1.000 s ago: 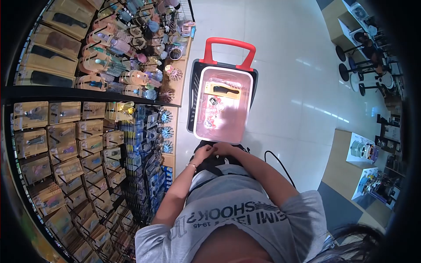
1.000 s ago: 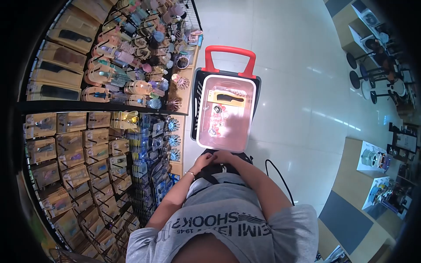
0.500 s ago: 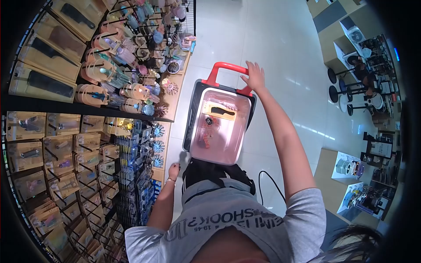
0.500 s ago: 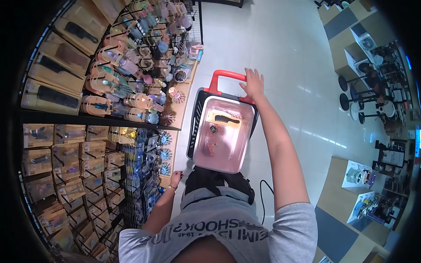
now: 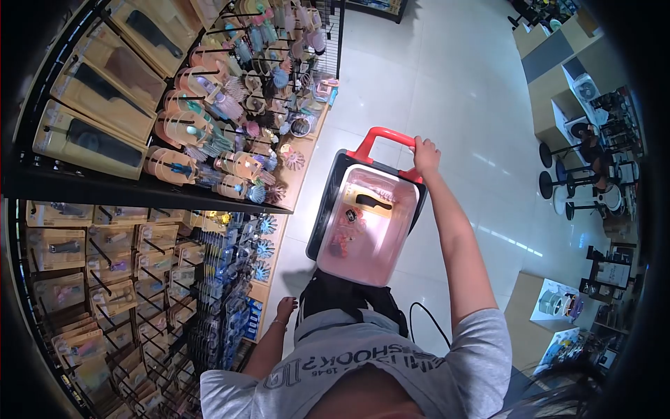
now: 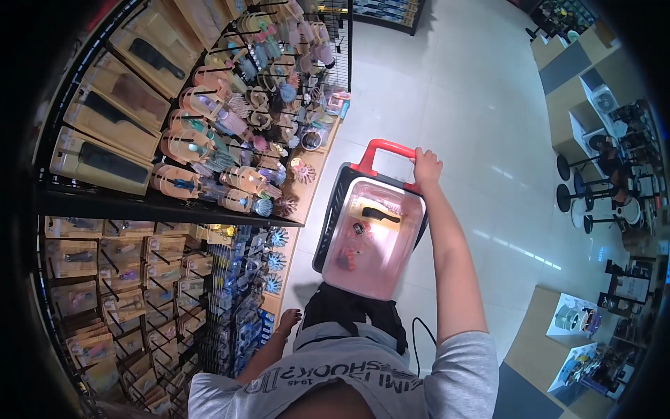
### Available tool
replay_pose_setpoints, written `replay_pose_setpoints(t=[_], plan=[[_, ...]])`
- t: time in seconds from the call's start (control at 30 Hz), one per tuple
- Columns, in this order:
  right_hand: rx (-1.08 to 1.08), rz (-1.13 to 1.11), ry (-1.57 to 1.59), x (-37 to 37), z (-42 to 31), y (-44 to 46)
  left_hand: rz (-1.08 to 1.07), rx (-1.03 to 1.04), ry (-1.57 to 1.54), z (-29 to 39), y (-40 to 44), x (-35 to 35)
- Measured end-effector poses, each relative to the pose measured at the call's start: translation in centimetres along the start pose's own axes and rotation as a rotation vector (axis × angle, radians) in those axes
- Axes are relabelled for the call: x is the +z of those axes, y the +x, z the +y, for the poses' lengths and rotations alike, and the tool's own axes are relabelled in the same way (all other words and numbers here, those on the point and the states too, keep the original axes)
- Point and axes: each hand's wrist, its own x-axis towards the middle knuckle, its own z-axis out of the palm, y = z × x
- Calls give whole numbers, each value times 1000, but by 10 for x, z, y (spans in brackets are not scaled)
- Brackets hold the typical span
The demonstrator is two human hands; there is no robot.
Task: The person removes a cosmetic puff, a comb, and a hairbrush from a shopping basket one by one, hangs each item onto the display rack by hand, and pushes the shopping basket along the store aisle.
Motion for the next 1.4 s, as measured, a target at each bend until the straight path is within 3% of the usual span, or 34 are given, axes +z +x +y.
replay_pose_setpoints(t=[0.27, 0.4, 0.57, 0.67, 0.73, 0.83, 0.97, 1.07, 1.13, 1.27, 1.4], plan=[[69, -13, 54, -3, 12, 36, -14, 201, -135, 48, -13, 32], [143, -63, 78, -10, 35, 47, 94, 239, -168, 17, -20, 43], [129, -88, 107, -7, 88, 52, 190, -55, -27, -35, -29, 67], [104, -33, 196, -2, 121, 54, 199, -114, 35, -48, -33, 94], [103, -39, 296, 1, 142, 50, 234, -85, 33, -28, -39, 128], [92, 29, 426, 11, 168, 39, 351, 214, 263, -4, -35, 171], [91, 82, 540, 30, 197, 21, 330, 280, 536, 58, -52, 209], [177, 156, 771, 56, 209, 6, 267, 300, 455, 58, -21, 213], [511, 83, 1181, 48, 202, -11, 231, 294, 420, 62, -16, 217], [671, 296, 1189, 58, 192, -39, 215, 308, 433, 68, -9, 220], [841, 321, 1247, 62, 174, -59, 211, 277, 333, 73, 9, 210]])
